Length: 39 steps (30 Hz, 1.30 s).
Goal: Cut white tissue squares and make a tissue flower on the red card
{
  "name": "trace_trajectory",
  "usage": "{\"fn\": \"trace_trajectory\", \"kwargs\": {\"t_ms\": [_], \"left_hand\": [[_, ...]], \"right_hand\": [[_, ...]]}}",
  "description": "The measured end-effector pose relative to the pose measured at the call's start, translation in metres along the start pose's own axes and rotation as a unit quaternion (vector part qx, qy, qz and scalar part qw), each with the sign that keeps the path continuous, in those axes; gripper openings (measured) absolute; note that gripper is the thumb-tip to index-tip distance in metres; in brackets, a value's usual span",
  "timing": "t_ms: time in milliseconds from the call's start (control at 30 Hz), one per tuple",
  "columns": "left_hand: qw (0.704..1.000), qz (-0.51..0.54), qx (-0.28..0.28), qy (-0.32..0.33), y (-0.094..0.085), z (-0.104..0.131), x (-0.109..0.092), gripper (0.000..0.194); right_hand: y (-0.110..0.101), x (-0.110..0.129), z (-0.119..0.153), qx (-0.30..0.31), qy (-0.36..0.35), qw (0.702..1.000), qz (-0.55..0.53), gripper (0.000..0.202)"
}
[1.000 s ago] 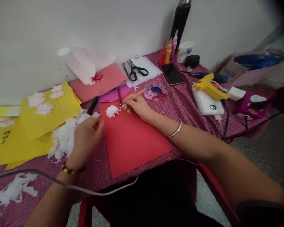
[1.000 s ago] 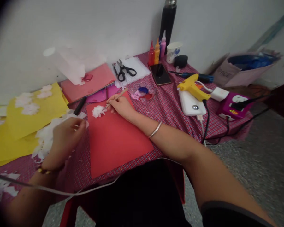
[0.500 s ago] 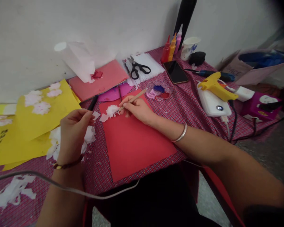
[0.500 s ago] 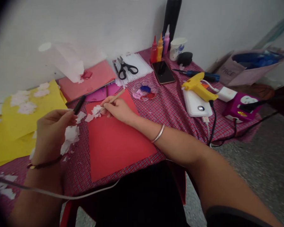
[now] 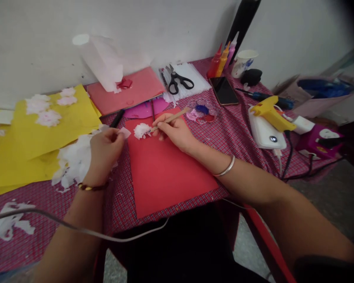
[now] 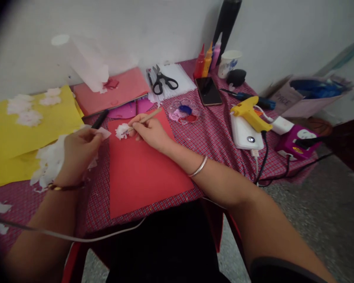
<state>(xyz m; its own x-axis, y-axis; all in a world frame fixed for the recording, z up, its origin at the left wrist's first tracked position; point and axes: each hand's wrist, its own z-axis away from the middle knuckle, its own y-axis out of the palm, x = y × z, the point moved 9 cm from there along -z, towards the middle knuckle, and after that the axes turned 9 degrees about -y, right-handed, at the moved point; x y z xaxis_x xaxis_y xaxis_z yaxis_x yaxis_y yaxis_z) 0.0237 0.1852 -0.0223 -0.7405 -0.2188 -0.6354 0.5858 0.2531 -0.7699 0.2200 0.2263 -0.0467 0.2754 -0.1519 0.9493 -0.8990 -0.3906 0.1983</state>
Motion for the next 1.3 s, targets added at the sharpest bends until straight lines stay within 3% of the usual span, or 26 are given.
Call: {"fn": "trace_trajectory", "kwargs": {"t_ms": [33, 100, 167, 333, 567, 733, 800, 967, 1167, 1300], "left_hand": [[0.994, 0.092, 0.022, -0.048, 0.002, 0.001, 0.006, 0.012], [0.956, 0.250, 0.090, -0.121, 0.015, 0.006, 0.010, 0.006], [0.920, 0.329, 0.147, -0.155, 0.030, 0.013, 0.005, 0.006], [0.903, 0.352, 0.184, -0.163, 0.045, 0.021, -0.003, 0.011], [0.899, 0.372, 0.174, -0.153, 0.046, 0.020, -0.003, 0.008], [0.900, 0.381, 0.169, -0.129, 0.043, 0.020, -0.005, 0.010], [0.883, 0.412, 0.189, -0.123, 0.044, 0.019, -0.007, 0.011], [0.791, 0.525, 0.270, -0.158, 0.052, 0.020, -0.008, 0.016], [0.796, 0.561, 0.208, -0.091, 0.041, 0.024, -0.017, 0.009], [0.845, 0.508, 0.164, -0.033, 0.035, 0.029, -0.024, 0.005]], "right_hand": [[0.002, 0.002, 0.001, 0.004, -0.003, 1.000, -0.001, 0.011], [0.006, 0.006, 0.003, 0.016, -0.008, 1.000, -0.001, 0.009], [0.011, 0.008, 0.005, 0.031, -0.013, 0.999, 0.000, 0.008], [0.016, 0.007, 0.005, 0.052, -0.032, 0.998, 0.011, 0.008], [0.017, 0.004, 0.003, 0.074, -0.079, 0.994, 0.008, 0.006], [0.016, 0.000, 0.002, 0.074, -0.076, 0.994, 0.003, 0.011], [0.014, -0.002, 0.001, 0.063, -0.061, 0.996, -0.009, 0.018], [0.010, -0.006, 0.002, 0.023, -0.010, 0.996, -0.083, 0.031], [0.018, -0.011, 0.011, 0.005, 0.074, 0.988, -0.138, 0.033], [0.014, -0.013, 0.010, -0.024, 0.074, 0.989, -0.126, 0.034]]}}
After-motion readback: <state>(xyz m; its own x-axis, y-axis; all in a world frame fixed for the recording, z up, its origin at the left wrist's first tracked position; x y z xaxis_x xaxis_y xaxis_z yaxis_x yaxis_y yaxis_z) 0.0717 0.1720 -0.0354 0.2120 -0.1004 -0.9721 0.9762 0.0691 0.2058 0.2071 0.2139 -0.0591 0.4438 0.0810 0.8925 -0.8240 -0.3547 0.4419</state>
